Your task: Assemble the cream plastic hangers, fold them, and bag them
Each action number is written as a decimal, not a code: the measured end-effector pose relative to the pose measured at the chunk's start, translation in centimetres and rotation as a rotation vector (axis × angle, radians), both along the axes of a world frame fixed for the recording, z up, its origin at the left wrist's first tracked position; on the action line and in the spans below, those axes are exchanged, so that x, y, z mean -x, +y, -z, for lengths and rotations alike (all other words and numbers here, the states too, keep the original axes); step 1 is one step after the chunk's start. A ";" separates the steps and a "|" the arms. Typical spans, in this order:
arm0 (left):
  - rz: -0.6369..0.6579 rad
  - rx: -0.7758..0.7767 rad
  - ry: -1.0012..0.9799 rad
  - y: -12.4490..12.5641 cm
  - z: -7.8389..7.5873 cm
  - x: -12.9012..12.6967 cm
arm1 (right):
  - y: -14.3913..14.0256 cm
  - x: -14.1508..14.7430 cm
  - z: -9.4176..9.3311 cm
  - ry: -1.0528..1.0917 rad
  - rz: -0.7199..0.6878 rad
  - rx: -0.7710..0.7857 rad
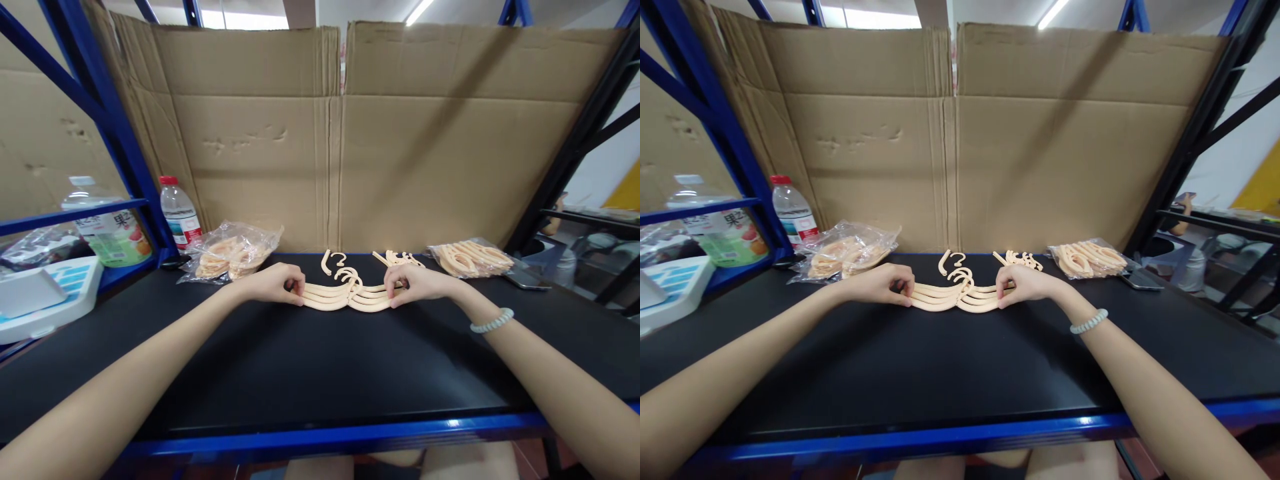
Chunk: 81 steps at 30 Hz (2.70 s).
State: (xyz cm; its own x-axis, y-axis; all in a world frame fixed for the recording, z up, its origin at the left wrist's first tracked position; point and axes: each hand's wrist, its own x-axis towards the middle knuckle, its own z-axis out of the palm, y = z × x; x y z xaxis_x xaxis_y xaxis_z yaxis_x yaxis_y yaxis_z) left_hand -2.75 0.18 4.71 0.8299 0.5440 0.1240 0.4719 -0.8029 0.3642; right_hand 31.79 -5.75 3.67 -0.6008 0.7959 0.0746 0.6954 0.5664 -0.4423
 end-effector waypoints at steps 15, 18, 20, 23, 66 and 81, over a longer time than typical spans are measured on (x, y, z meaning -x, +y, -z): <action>0.093 -0.299 0.079 -3.7 1.2 -3.5 | -0.2 1.0 0.4 -0.055 0.082 -0.124; 0.076 -0.301 0.057 -3.6 2.0 -3.7 | -0.3 1.7 1.1 -0.081 0.087 -0.167; 0.058 -0.288 0.037 -3.7 2.5 -3.8 | -0.5 2.2 1.4 -0.125 0.106 -0.171; 0.028 -0.292 0.047 -3.9 3.1 -3.9 | -1.0 2.9 1.4 -0.211 0.137 -0.159; -0.091 -0.256 0.128 -5.3 3.8 -4.9 | -4.6 7.0 1.1 -0.332 0.140 -0.278; -0.109 -0.257 0.107 -5.0 4.3 -4.8 | -3.0 5.9 2.1 -0.282 0.199 -0.244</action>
State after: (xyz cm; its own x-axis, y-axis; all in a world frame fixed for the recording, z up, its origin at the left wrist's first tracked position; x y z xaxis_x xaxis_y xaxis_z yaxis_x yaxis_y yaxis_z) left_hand 2.07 -4.78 0.45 0.7839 0.5930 0.1841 0.5855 -0.8047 0.0986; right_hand 25.87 -8.78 1.55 -0.4608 0.8779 0.1303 0.8765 0.4732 -0.0887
